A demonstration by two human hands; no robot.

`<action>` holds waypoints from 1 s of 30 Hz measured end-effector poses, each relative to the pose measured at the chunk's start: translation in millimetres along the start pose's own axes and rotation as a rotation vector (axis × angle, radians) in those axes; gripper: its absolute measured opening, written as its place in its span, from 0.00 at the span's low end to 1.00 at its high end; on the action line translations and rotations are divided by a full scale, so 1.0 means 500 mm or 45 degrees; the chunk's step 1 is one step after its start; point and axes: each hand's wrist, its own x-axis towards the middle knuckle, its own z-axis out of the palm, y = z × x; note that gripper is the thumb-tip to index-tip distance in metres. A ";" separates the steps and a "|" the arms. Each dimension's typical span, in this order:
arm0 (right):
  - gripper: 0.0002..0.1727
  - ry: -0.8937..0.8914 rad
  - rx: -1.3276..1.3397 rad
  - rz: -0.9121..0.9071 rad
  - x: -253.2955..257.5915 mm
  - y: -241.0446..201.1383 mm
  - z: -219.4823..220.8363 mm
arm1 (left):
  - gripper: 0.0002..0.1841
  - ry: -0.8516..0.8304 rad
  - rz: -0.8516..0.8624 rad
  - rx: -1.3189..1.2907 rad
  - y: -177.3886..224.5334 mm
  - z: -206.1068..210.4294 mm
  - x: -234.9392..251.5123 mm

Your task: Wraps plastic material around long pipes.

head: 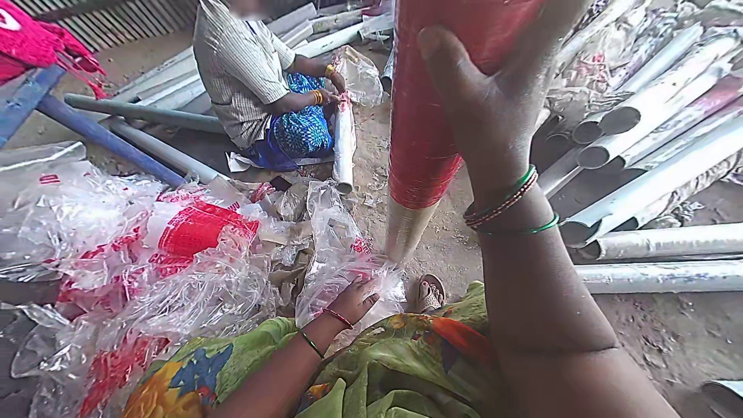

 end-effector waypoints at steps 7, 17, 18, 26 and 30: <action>0.61 0.017 0.095 0.021 -0.010 -0.009 -0.016 | 0.26 0.334 0.070 -0.364 0.071 -0.004 0.048; 0.66 -0.016 0.086 -0.019 -0.042 -0.029 -0.029 | 0.51 0.053 -0.601 0.323 0.139 0.085 0.266; 0.67 -0.024 0.090 -0.027 -0.044 -0.030 -0.029 | 0.53 0.074 -0.616 0.378 0.136 0.100 0.274; 0.67 -0.013 0.091 -0.102 -0.059 -0.038 -0.038 | 0.44 0.196 -0.724 0.194 0.065 0.111 0.297; 0.67 0.006 0.099 -0.102 -0.067 -0.041 -0.045 | 0.30 -0.112 -0.594 0.434 0.041 0.095 0.312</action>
